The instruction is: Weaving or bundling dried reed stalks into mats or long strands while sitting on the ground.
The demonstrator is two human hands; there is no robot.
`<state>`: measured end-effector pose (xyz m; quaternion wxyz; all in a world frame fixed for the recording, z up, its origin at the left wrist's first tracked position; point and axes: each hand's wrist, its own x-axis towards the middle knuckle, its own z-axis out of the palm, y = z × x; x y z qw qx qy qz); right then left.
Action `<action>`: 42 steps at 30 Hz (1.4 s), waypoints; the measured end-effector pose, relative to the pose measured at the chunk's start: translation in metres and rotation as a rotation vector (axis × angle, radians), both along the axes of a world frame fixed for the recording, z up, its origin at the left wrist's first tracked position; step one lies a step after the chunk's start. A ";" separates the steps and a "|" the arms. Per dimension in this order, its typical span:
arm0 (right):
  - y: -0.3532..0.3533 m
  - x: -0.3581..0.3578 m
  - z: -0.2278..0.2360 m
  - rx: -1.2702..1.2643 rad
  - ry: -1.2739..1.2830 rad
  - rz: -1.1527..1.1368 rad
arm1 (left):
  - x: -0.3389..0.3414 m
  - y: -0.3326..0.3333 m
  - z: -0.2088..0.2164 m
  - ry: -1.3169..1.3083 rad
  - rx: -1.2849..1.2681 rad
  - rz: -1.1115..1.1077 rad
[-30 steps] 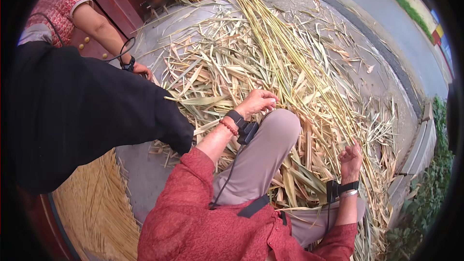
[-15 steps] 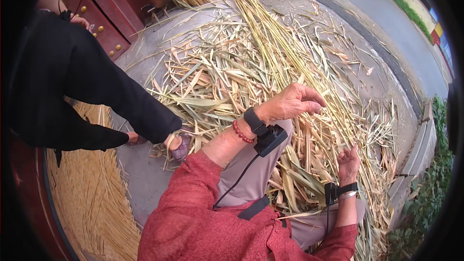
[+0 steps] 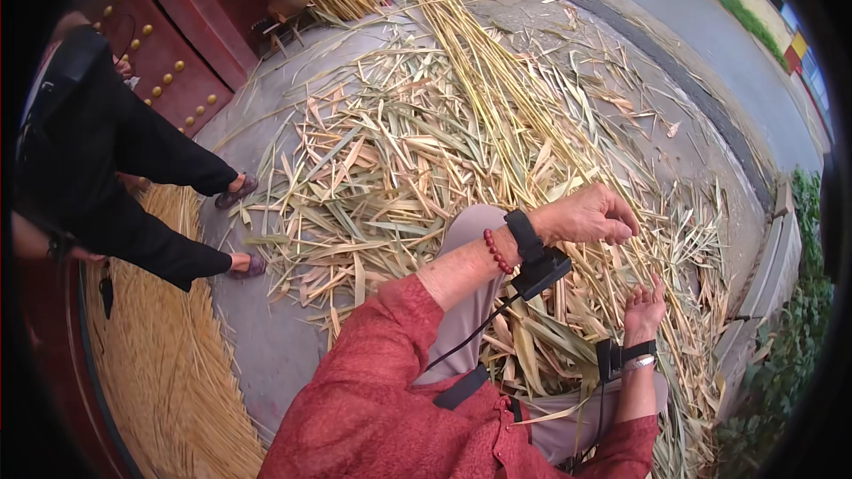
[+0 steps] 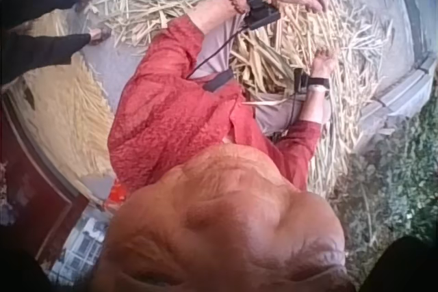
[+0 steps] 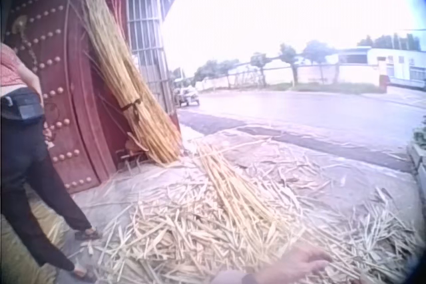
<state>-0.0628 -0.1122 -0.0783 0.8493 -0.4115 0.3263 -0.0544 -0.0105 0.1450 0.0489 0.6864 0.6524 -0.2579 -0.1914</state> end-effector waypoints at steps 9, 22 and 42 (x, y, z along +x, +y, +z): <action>-0.039 0.014 -0.052 -0.024 0.174 -0.226 | 0.026 0.004 -0.059 0.146 0.000 0.090; 0.017 0.032 -0.040 0.071 0.233 0.347 | 0.027 -0.004 -0.062 0.099 -0.003 0.093; 0.004 0.004 0.005 -0.021 0.042 0.460 | 0.021 0.006 -0.040 0.246 0.139 0.021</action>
